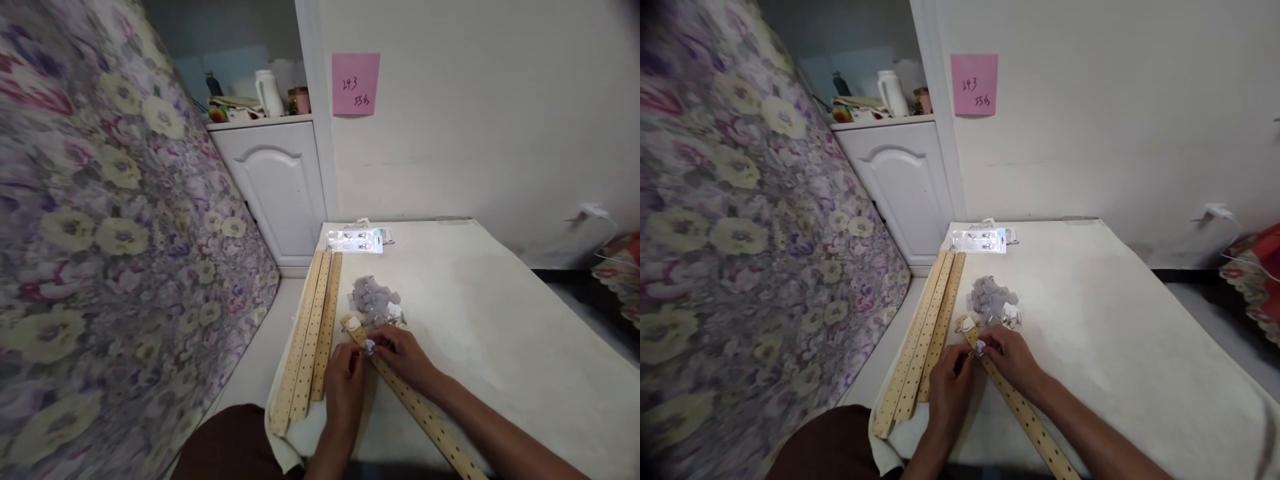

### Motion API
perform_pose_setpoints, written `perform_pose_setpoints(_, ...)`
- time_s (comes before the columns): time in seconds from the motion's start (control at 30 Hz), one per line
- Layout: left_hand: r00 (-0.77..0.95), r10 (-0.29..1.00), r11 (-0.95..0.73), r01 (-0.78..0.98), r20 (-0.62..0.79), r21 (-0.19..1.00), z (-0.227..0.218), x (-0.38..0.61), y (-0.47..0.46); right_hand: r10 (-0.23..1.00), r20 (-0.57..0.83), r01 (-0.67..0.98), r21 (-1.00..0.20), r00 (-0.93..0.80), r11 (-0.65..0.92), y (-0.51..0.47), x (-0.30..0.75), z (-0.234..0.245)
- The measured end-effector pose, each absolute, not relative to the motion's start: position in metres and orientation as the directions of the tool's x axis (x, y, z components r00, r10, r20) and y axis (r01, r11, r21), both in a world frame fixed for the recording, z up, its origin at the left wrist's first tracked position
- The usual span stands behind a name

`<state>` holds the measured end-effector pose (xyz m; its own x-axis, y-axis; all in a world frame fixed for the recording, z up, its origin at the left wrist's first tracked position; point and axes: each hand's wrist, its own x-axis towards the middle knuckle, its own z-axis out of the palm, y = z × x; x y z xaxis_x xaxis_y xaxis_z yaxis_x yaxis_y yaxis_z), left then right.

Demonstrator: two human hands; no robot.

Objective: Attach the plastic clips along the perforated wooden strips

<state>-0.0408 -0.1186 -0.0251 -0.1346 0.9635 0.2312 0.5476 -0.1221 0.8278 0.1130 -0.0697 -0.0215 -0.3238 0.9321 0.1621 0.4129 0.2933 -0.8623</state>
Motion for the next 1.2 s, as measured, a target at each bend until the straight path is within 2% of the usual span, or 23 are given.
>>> perform_pose_setpoints(0.2, -0.127, 0.963, -0.130, 0.551, 0.237, 0.824, -0.0280, -0.0365, -0.1156, 0.932, 0.193, 0.392, -0.867, -0.306, 0.308, -0.0675, 0.1154, -0.0274)
perform_pose_setpoints(0.67, -0.105, 0.972, -0.109, 0.586, 0.209, 0.803, -0.0293, -0.0364, -0.1132, 0.944, 0.132, 0.406, -0.878, -0.302, 0.253, -0.0644, 0.1193, -0.0283)
perform_pose_setpoints(1.03, -0.112, 0.973, -0.113, 0.537, 0.203, 0.836, -0.0286, -0.0361, -0.1130, 0.940, 0.130, 0.362, -0.899, -0.316, 0.246, -0.0645, 0.1217, -0.0289)
perform_pose_setpoints(1.2, -0.129, 0.963, -0.145, 0.486, 0.235, 0.862, -0.0215, -0.0344, -0.1170, 0.927, 0.149, 0.275, -0.928, -0.343, 0.251, -0.0673, 0.1233, -0.0269)
